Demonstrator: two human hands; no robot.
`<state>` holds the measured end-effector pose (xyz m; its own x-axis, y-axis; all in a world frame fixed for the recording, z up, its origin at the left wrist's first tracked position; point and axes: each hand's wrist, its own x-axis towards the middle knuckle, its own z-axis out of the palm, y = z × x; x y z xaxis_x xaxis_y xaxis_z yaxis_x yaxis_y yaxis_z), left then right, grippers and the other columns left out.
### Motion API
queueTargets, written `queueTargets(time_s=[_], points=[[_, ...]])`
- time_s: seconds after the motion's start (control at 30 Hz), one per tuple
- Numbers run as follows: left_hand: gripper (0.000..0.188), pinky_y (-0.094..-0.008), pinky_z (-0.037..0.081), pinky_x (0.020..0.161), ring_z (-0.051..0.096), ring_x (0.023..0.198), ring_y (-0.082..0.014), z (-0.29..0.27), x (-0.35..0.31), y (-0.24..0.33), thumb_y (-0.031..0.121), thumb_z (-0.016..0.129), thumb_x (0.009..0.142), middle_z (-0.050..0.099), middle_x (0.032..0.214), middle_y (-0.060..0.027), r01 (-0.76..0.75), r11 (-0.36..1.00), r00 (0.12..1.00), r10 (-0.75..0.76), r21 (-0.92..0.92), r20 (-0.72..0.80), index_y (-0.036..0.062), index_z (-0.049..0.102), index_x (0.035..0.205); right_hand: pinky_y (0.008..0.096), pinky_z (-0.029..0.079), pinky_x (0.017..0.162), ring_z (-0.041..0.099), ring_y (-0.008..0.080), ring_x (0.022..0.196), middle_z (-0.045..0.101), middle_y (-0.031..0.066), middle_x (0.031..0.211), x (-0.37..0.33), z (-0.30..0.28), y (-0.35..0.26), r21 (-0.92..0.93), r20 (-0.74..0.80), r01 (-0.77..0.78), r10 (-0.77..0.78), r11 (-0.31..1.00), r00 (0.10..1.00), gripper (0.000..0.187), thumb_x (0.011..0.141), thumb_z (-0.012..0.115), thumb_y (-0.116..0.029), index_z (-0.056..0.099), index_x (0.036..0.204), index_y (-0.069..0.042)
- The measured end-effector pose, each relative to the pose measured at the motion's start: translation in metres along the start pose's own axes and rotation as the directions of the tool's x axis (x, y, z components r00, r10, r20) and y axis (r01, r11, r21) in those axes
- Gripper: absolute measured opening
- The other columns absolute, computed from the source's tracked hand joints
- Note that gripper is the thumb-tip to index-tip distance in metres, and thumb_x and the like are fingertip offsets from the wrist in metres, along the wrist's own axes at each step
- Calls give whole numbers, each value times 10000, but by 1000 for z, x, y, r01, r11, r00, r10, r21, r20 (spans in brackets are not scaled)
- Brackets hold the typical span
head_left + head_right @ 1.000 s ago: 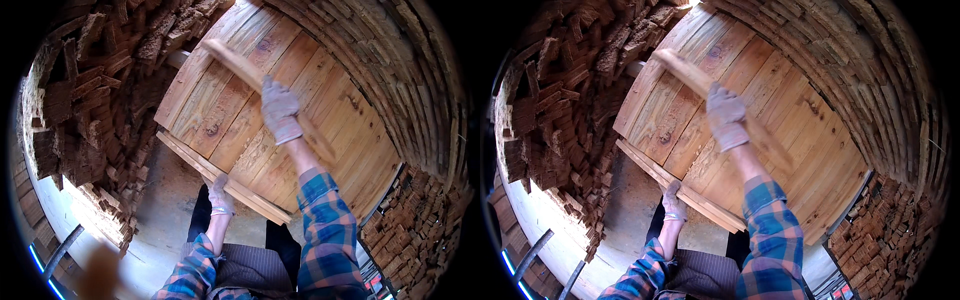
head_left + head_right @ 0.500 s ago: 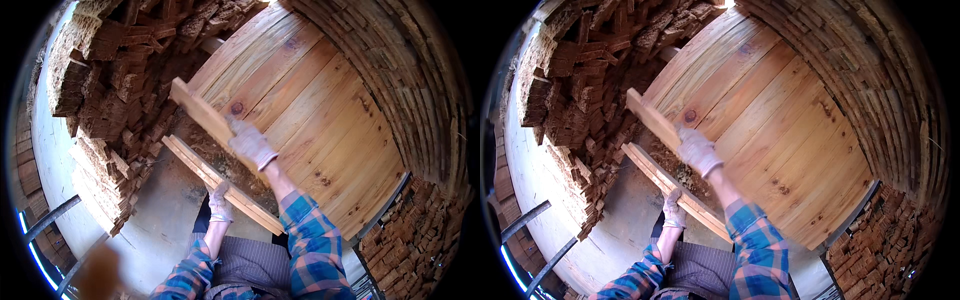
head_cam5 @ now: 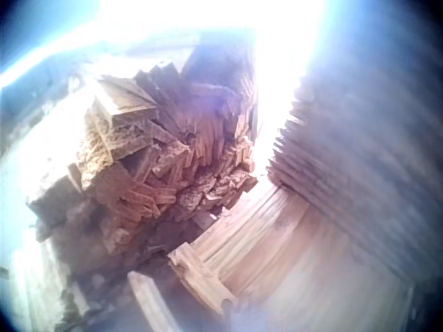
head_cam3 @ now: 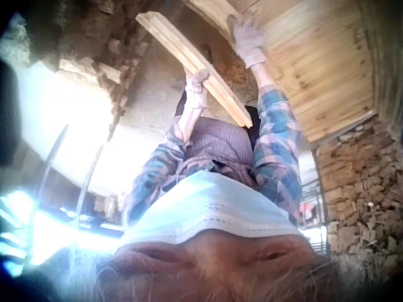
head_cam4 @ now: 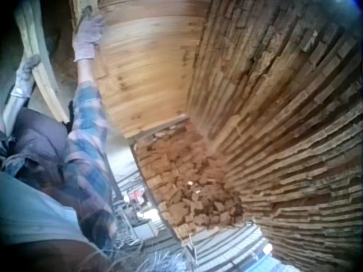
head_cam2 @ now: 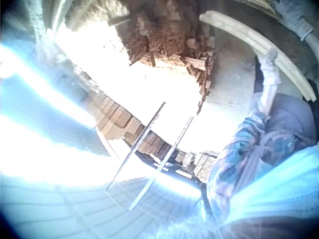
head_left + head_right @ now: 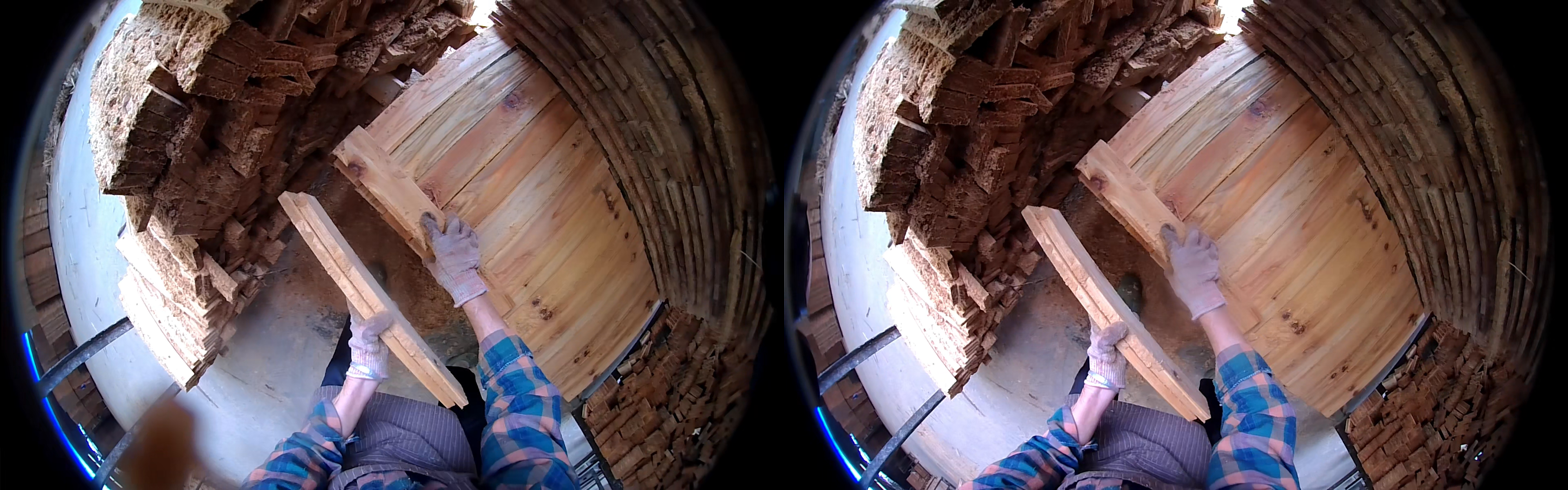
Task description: The person repeatedly picks up wooden planks from a vertical rack and places them onto a growing horizontal stack on the floor. The task involves lifting, turning, and aligning the planks by hand to build a neat pile.
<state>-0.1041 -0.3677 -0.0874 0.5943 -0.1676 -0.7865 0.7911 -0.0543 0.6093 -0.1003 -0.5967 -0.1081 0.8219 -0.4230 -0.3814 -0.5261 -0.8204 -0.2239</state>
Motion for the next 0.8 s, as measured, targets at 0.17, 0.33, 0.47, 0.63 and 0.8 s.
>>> queueTargets(time_s=[0.17,0.33,0.47,0.63,0.8], points=[[346,-321,541,787,613,843,-212,45,9,27,62,531,857,593,927,-108,-7,975,989,39,-222,140,21,445,1190,436,303,1055,383,405,1249,375,267,1370,-32,-32,14,625,-107,168,-129,762,986,869,742,629,-581,350,1400,-86],[361,-293,539,791,616,845,-186,104,45,48,67,476,918,602,943,-108,-391,886,885,287,250,368,17,389,1264,366,258,1097,349,328,1317,393,204,1404,-48,-64,37,903,175,-87,-176,421,969,1020,690,687,-592,217,1458,-115],[830,-245,515,620,586,769,-149,186,74,114,52,703,733,576,1053,-131,-313,947,907,274,77,321,35,245,1424,359,226,1123,318,299,1336,336,193,1440,12,-135,129,555,52,-144,139,819,989,953,662,760,-501,288,1439,-214],[876,-255,475,571,539,707,-145,184,124,104,55,723,683,570,1025,-112,-371,867,907,262,334,329,34,260,1427,410,441,907,543,348,1047,532,194,1164,119,-132,218,-50,-218,-384,365,922,905,652,761,677,-346,436,1363,-278],[869,-265,496,658,552,779,-144,174,124,114,104,704,663,580,1003,-106,-326,846,920,182,422,346,25,284,1420,421,437,925,536,371,1061,510,178,1204,144,-115,231,-28,-170,-379,369,925,914,581,776,651,-298,472,1329,-295]])
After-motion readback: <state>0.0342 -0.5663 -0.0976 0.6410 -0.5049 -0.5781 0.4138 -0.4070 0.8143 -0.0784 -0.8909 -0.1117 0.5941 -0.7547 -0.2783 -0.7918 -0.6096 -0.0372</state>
